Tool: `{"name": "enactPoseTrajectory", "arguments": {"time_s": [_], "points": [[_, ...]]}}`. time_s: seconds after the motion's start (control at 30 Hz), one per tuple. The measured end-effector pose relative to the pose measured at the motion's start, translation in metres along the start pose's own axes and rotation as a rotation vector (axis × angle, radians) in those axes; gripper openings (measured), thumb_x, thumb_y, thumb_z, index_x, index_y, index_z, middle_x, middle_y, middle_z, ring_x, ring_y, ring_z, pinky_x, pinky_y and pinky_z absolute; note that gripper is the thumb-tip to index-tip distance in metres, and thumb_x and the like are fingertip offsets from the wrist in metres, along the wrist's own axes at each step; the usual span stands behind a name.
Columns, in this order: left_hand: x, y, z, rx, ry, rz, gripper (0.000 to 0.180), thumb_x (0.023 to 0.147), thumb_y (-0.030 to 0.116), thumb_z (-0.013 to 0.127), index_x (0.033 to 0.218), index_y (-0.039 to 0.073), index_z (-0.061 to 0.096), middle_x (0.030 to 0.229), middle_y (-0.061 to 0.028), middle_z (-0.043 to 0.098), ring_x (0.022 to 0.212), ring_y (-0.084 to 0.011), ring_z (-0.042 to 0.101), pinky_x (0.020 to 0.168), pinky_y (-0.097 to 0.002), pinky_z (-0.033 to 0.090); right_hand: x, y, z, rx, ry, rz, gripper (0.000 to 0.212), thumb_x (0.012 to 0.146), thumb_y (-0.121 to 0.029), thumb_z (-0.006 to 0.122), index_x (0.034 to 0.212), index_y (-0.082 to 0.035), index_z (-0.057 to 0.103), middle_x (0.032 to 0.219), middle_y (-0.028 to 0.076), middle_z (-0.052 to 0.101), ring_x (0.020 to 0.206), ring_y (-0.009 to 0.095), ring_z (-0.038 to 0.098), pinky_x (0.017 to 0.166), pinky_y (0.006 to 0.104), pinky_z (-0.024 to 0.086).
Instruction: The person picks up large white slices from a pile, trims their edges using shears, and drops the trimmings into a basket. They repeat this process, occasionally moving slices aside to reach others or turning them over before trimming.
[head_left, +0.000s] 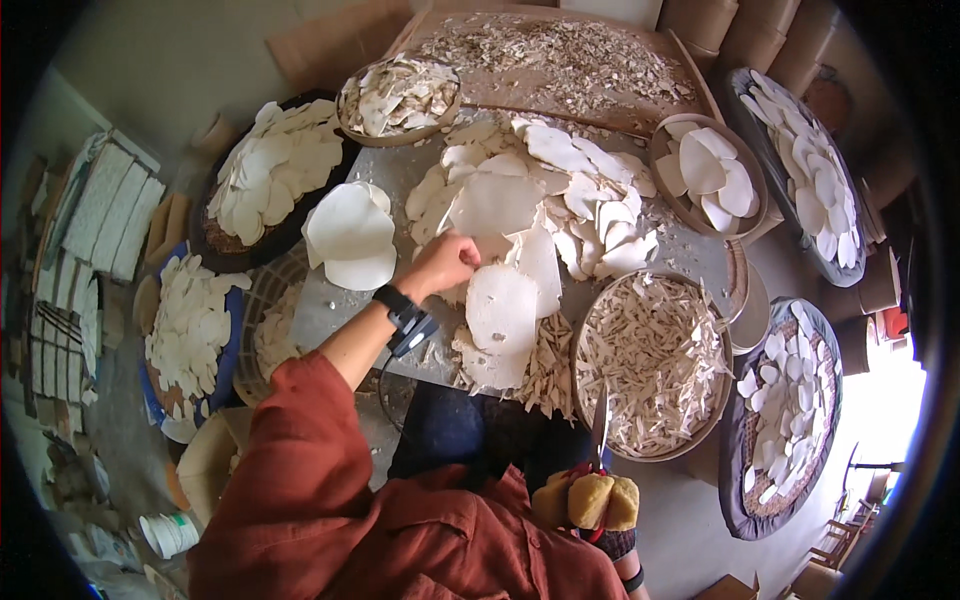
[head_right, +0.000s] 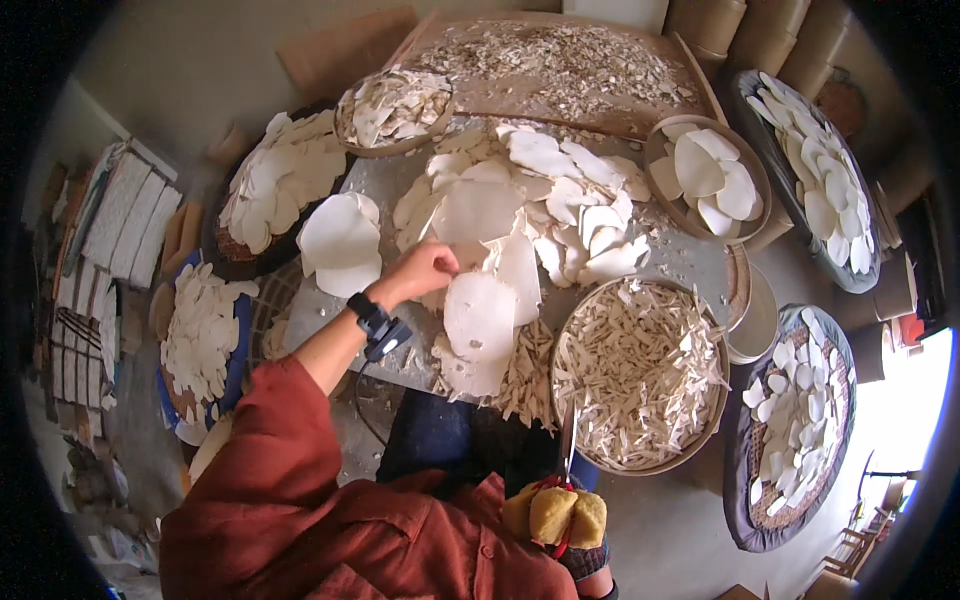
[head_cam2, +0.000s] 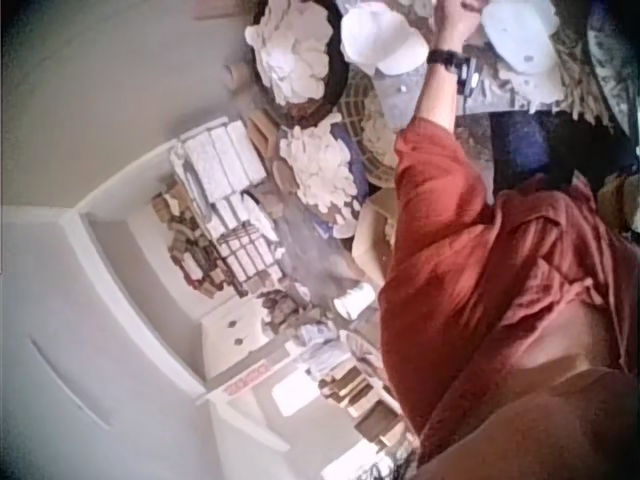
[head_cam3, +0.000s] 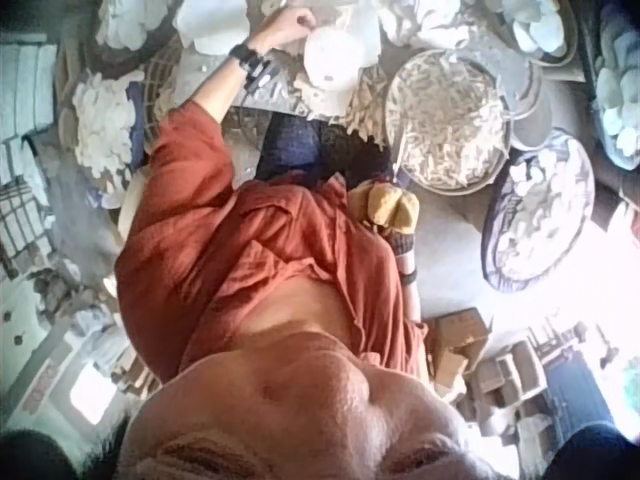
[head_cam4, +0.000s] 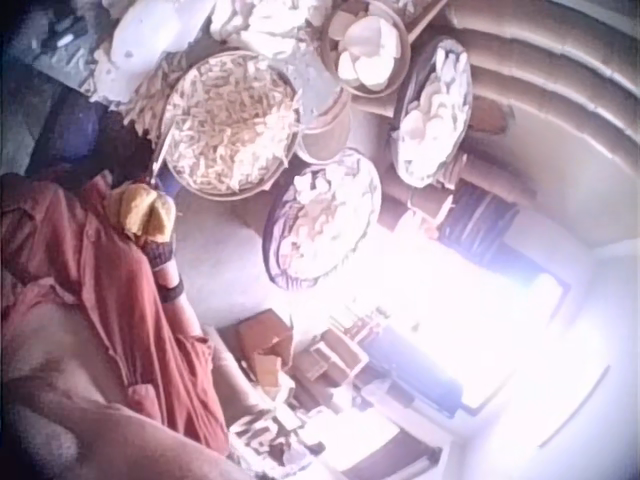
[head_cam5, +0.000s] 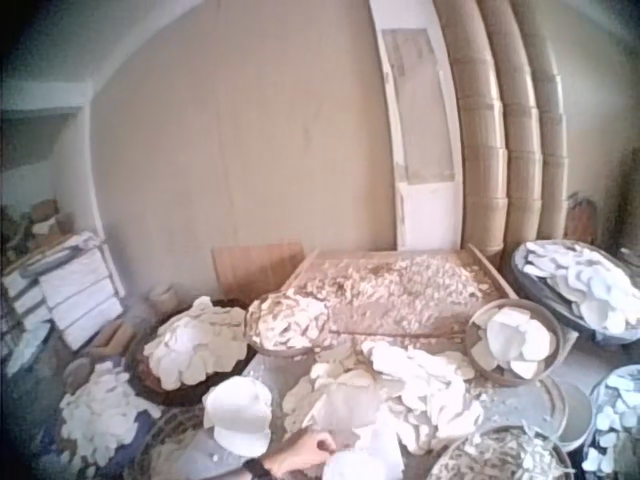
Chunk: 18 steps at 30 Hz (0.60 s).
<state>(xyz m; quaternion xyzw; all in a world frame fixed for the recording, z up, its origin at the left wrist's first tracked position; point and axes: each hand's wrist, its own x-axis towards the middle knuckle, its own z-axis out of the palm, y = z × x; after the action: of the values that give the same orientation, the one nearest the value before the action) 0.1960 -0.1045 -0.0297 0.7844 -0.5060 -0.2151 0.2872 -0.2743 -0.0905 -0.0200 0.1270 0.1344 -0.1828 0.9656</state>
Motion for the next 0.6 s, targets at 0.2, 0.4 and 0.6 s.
{"name": "enactPoseTrajectory", "arguments": {"time_s": [0.2, 0.4, 0.6], "points": [[-0.002, 0.023, -0.006, -0.050, 0.190, -0.294, 0.036, 0.069, 0.024, 0.070, 0.091, -0.001, 0.057, 0.085, -0.0108, 0.061, 0.077, -0.0194, 0.059, 0.070, -0.0298, 0.047, 0.008, 0.005, 0.033, -0.656, 0.169, -0.027, 0.026, 0.090, -0.016, 0.047, 0.112, -0.003, 0.049, 0.109, 0.008, 0.054, 0.100, 0.020, 0.054, 0.089, 0.0312, 0.044], [0.011, 0.005, 0.010, -0.157, 0.219, -0.384, 0.040, 0.065, 0.026, 0.073, 0.093, 0.002, 0.057, 0.086, -0.0097, 0.062, 0.082, -0.0221, 0.061, 0.070, -0.0323, 0.047, 0.020, 0.036, 0.109, -1.424, 0.061, -0.128, 0.023, 0.091, -0.020, 0.048, 0.107, -0.003, 0.052, 0.092, 0.004, 0.056, 0.081, 0.014, 0.056, 0.065, 0.0271, 0.048], [-0.005, 0.049, -0.040, -0.517, 0.304, -0.144, 0.024, 0.072, 0.010, 0.068, 0.092, 0.001, 0.058, 0.083, -0.0040, 0.060, 0.072, -0.0079, 0.057, 0.057, -0.0203, 0.045, 0.018, 0.029, 0.072, -1.328, 0.352, -0.200, 0.019, 0.089, -0.021, 0.051, 0.095, -0.004, 0.054, 0.077, 0.002, 0.052, 0.071, 0.013, 0.053, 0.062, 0.0259, 0.047]]}}
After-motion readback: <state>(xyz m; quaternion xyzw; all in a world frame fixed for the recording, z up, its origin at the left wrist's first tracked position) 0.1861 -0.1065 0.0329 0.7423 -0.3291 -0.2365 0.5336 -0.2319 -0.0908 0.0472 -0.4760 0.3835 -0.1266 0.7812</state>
